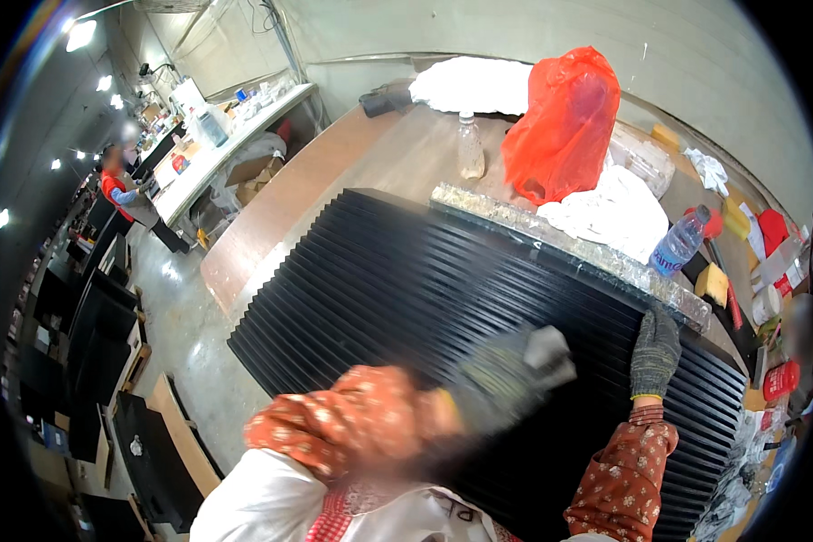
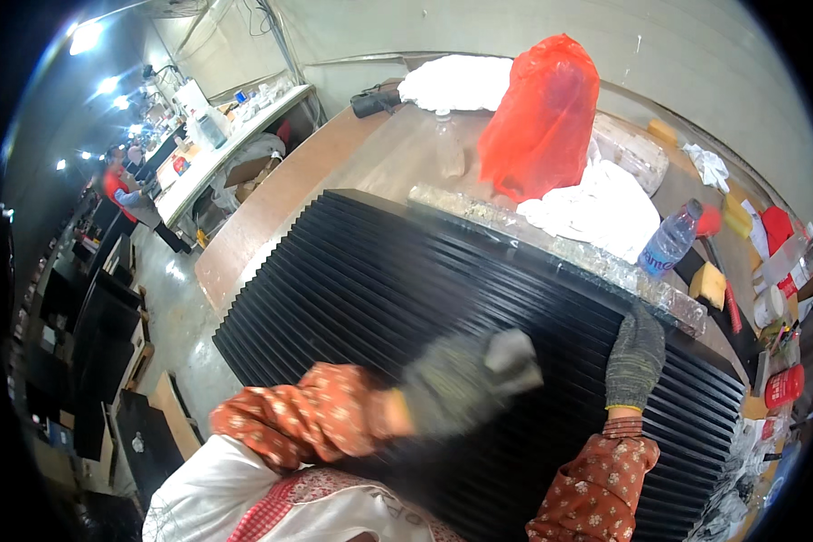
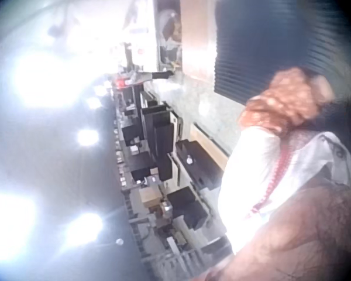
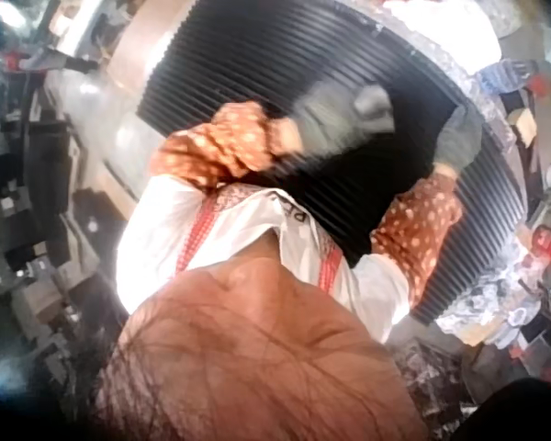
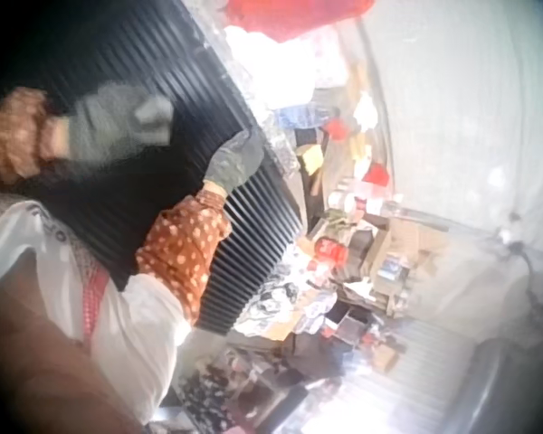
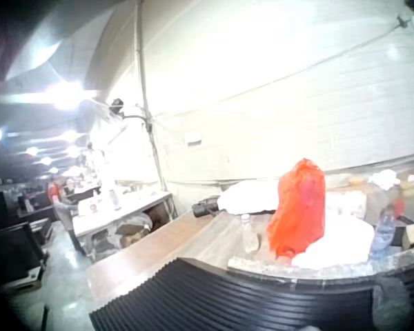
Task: The person wipes the surface of stacked black corrugated plastic panels using a white cloth. They repeatedly turn the stack over and wipe different sides and edges of the panels while wearing gloves.
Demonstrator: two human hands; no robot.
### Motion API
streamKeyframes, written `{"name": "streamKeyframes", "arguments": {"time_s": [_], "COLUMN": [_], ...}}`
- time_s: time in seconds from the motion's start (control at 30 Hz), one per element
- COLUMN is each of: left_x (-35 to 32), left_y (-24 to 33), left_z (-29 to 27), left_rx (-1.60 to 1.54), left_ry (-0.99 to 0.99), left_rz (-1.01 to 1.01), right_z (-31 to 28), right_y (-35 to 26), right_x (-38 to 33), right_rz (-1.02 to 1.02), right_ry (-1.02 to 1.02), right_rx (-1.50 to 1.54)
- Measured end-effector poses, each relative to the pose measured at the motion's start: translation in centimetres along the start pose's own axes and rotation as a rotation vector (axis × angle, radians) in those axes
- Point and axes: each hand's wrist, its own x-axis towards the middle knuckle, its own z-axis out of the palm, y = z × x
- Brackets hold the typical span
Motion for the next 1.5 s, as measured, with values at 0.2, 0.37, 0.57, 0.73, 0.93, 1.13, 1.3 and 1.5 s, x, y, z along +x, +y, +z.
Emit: {"name": "streamKeyframes", "arguments": {"time_s": [0.2, 0.37, 0.57, 0.73, 0.93, 1.13, 1.3, 1.5], "left_x": [-7.4, -10.8, -6.2, -1.6, -3.4, -12.7, -14.9, -4.8], "left_y": [-17.3, -23.6, -12.5, 1.5, -0.6, -19.1, -28.9, -30.6], "left_z": [-10.6, -13.1, -8.5, -1.9, -3.8, -12.6, -15.3, -11.8], "left_rx": [0.655, 0.767, 0.668, 0.058, 0.137, 0.635, 0.838, 0.684], "left_ry": [-0.167, -0.135, -0.184, -0.080, 0.141, -0.049, 0.061, 0.156], "left_rz": [-0.930, -1.173, -0.826, -0.301, 0.064, -1.085, -1.257, -1.117], "right_z": [-0.9, -0.7, -0.5, -0.1, -0.5, -0.6, -0.6, -0.8], "right_y": [-0.6, -1.0, -1.1, -0.8, 0.3, 0.5, -0.6, -1.1], "right_x": [-0.4, -0.5, 0.0, -0.2, -0.1, -0.6, -0.5, -0.4], "right_rz": [-0.010, -0.006, 0.056, 0.000, 0.041, 0.010, 0.016, 0.012], "right_ry": [-0.011, -0.012, -0.057, -0.033, -0.023, 0.004, 0.015, 0.007], "right_rx": [0.057, 0.044, -0.020, -0.013, 0.149, 0.129, 0.070, 0.028]}}
